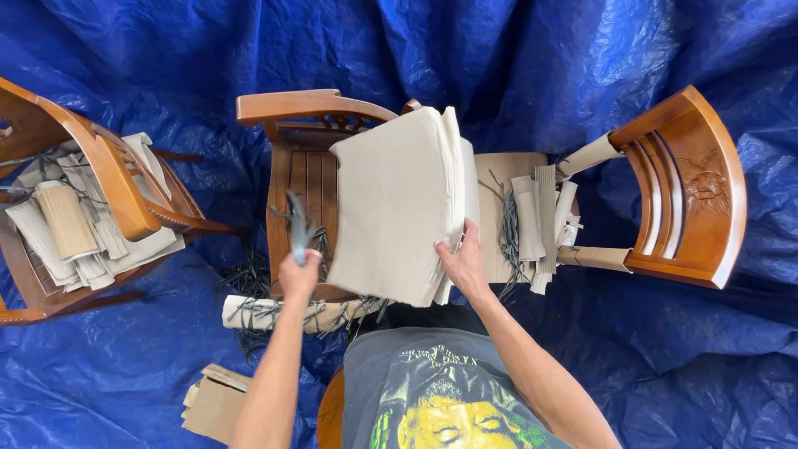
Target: Bundling multiple pieces of protective cardboard together using grey plastic straps.
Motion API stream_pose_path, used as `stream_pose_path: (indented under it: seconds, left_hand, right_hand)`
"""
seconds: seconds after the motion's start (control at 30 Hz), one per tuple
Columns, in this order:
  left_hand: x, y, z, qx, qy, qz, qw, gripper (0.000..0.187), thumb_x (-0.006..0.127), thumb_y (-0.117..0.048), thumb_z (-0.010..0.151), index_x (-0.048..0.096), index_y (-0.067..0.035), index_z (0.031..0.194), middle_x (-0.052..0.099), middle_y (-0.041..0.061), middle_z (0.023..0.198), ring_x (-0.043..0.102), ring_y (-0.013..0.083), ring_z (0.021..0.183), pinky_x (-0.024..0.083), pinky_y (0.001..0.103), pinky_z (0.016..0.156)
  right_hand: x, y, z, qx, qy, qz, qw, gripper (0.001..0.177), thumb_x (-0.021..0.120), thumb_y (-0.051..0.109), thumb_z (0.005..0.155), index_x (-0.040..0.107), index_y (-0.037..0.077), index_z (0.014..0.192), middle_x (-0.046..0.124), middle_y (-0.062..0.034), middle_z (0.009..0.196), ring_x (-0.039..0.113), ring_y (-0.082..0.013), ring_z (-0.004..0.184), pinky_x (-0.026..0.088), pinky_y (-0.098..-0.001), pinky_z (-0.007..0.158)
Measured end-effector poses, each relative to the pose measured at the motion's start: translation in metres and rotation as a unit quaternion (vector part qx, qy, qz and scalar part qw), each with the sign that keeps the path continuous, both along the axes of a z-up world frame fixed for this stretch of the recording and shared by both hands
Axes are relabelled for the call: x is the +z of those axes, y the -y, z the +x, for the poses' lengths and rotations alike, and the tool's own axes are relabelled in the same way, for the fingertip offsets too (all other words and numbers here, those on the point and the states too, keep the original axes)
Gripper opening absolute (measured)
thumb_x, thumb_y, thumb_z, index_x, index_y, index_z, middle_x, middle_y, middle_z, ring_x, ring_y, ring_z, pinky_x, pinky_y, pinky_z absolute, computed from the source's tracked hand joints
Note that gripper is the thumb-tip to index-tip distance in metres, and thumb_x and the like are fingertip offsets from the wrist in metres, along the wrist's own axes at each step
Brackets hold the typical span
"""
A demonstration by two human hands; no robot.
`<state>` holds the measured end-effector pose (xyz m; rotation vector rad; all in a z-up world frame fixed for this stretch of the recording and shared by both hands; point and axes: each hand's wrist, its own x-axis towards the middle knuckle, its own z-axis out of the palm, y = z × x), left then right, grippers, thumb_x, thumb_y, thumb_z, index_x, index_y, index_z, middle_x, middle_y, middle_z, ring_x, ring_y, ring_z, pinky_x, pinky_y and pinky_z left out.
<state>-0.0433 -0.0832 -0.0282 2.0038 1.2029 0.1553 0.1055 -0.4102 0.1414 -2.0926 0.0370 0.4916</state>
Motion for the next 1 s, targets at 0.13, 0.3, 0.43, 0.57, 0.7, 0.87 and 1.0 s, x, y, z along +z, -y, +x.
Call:
stream_pose_path:
  seconds: [0.13,0.3,0.43,0.57,0.7,0.87,1.0]
  left_hand:
    - [-0.006,0.061,-0.004,-0.040,-0.014,-0.120,0.992,0.027,0.074,-0.037,0.088,0.082,-0.017,0.105,0.079,0.010,0.090,0.075,0.0235,0.087,0.056,0.038,0.081]
    - [0.016,0.111,0.030,-0.032,0.042,-0.230,0.972,0.030,0.069,-0.035,0.091,0.081,-0.016,0.110,0.080,0.003,0.099,0.072,0.0153,0.093,0.054,0.034,0.084]
    - [0.050,0.145,0.067,-0.009,0.030,-0.336,0.941,0.040,0.069,-0.039,0.092,0.076,-0.009,0.118,0.075,0.007,0.107,0.066,0.0171,0.095,0.051,0.036,0.083]
    - [0.060,0.170,0.083,-0.057,-0.026,-0.374,0.925,0.051,0.067,-0.045,0.094,0.069,-0.004,0.125,0.071,0.012,0.112,0.063,0.0199,0.097,0.051,0.037,0.084]
    - [0.061,0.180,0.089,-0.121,-0.058,-0.412,0.901,0.058,0.064,-0.050,0.094,0.065,-0.003,0.129,0.070,0.012,0.116,0.062,0.0190,0.104,0.050,0.037,0.090]
    - [0.034,0.180,0.083,-0.160,-0.063,-0.403,0.899,0.058,0.063,-0.048,0.095,0.064,-0.002,0.130,0.071,0.013,0.122,0.064,0.0204,0.112,0.049,0.037,0.097]
    - [0.006,0.185,0.079,-0.174,-0.043,-0.379,0.908,0.055,0.062,-0.045,0.095,0.063,-0.005,0.134,0.070,0.015,0.127,0.064,0.0230,0.117,0.048,0.037,0.101]
  right_hand:
    - [-0.009,-0.020,-0.001,-0.043,0.024,-0.004,0.999,0.072,0.065,0.015,0.086,0.033,-0.001,0.148,0.066,-0.0283,0.123,0.068,-0.0405,0.112,0.052,-0.0455,0.098]
    - [-0.011,-0.017,-0.006,-0.051,0.096,-0.019,0.994,0.079,0.066,0.010,0.084,0.027,-0.004,0.151,0.058,-0.0314,0.133,0.061,-0.0428,0.119,0.048,-0.0478,0.102]
    - [-0.014,-0.011,0.000,-0.095,0.013,0.058,0.994,0.082,0.071,0.023,0.087,0.028,-0.005,0.151,0.058,-0.0279,0.138,0.062,-0.0355,0.126,0.049,-0.0438,0.105]
    - [-0.005,-0.017,0.002,-0.091,-0.110,0.028,0.989,0.091,0.074,0.031,0.094,0.016,0.000,0.158,0.041,-0.0296,0.148,0.047,-0.0374,0.133,0.037,-0.0495,0.104]
    - [-0.002,-0.012,0.000,-0.070,-0.077,0.070,0.992,0.086,0.068,0.031,0.084,0.026,0.002,0.153,0.064,-0.0257,0.130,0.068,-0.0332,0.116,0.053,-0.0410,0.099]
    - [-0.023,-0.016,0.005,-0.087,-0.075,0.050,0.992,0.079,0.074,0.031,0.086,0.035,0.002,0.148,0.064,-0.0241,0.129,0.067,-0.0315,0.115,0.051,-0.0405,0.098]
    - [-0.028,-0.022,0.015,-0.133,-0.091,0.071,0.984,0.067,0.072,0.022,0.079,0.048,0.004,0.140,0.070,-0.0193,0.122,0.070,-0.0285,0.107,0.054,-0.0385,0.094]
